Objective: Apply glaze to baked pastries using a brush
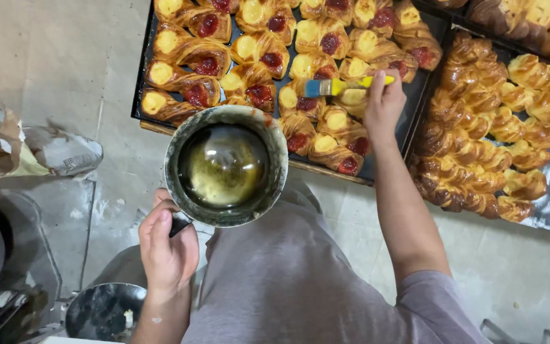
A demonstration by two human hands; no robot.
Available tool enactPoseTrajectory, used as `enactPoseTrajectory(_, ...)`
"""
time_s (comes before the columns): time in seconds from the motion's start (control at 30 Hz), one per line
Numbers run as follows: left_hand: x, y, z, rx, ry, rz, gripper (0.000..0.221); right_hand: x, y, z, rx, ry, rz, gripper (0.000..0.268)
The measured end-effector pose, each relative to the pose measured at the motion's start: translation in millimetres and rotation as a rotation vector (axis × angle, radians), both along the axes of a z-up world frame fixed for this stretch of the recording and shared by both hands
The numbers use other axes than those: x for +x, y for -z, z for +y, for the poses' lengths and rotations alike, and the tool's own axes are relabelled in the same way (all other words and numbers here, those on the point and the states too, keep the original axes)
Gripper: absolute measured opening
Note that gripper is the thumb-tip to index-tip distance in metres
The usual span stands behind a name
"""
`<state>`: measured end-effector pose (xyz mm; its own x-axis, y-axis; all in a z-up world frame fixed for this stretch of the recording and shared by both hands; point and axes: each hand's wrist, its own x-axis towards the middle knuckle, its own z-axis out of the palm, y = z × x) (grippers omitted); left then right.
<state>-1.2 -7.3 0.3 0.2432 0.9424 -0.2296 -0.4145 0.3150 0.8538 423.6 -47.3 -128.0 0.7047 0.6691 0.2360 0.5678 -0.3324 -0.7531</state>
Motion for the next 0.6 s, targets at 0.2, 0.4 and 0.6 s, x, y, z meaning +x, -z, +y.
enactPoseTrajectory(0.2,7,3,-13,-0.001,-0.052,-0.032,0.031,-10,6,37,0.068,-0.105,0.031,0.026)
enactPoseTrajectory(0.4,9,7,-23,-0.015,-0.057,-0.123,0.027,12,-8,7,-0.016,-0.092,-0.094,0.030)
enactPoseTrajectory(0.6,17,2,-29,0.015,-0.060,-0.044,0.031,12,-5,-39,0.030,-0.069,-0.120,0.030)
